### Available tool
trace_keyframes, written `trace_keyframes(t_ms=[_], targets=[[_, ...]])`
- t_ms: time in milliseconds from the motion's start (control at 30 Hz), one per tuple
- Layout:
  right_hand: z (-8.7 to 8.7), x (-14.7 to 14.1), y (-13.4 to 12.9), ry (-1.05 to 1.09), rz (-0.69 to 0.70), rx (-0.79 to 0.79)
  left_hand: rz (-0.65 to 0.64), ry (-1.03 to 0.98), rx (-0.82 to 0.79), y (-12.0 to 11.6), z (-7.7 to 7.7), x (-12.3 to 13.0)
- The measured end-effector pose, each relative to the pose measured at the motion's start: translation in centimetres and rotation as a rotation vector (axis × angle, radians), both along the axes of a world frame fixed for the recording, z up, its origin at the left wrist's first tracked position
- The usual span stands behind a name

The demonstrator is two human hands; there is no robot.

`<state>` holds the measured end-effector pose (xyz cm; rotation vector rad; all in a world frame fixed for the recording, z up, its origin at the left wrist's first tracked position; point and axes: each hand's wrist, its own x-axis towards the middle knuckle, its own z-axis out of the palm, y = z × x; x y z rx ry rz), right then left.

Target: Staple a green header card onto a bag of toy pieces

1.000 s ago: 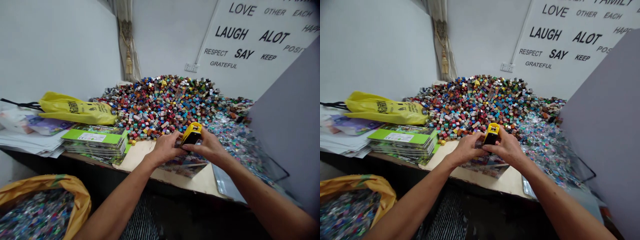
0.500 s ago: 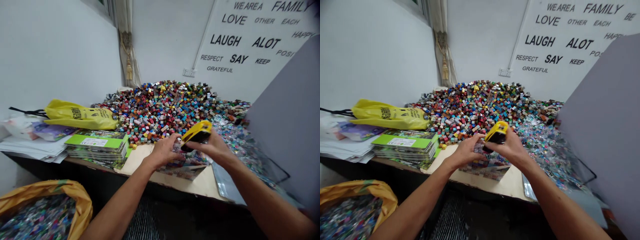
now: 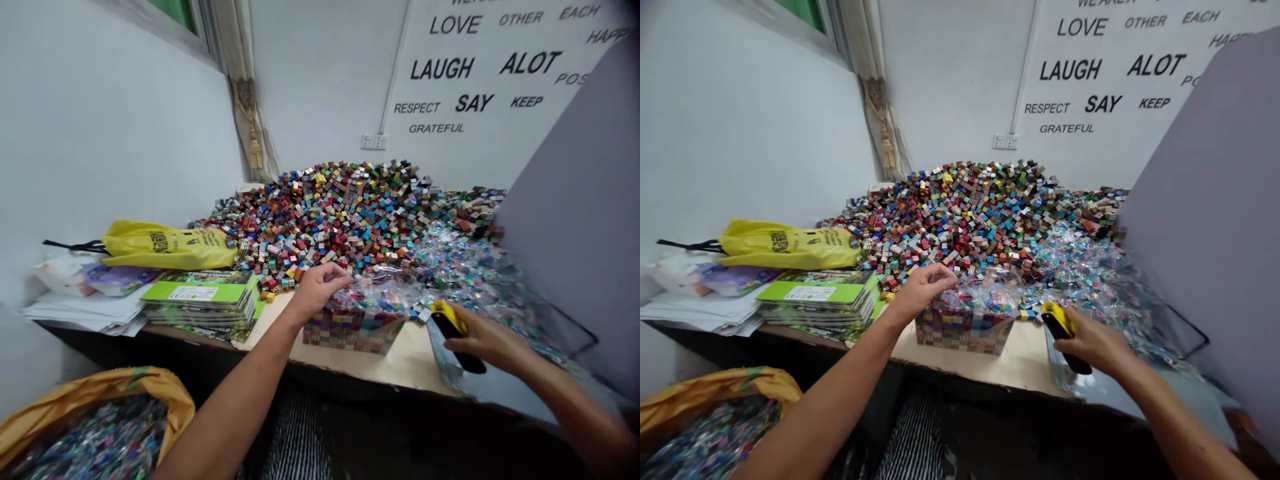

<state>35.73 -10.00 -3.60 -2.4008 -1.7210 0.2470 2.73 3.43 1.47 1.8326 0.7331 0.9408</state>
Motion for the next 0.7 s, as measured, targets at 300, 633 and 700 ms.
trace_keyframes(t_ms=[300,633,700], targets=[[-4.5,-0.9,0.5,-0.038,0.011,-0.058,0.002,-0.056,-0.069,0.3,1.0,-2.2],[4.3,-8.2,4.4,0.901,0.222,0.497,0.107,-0.128,-0.121,-0.1,0.2,-3.7],[3.9,-9.2,4.5,0.919,0.159,0.577,0.169,-0.186,-0.145,-0.3,-0.3,-3.5]])
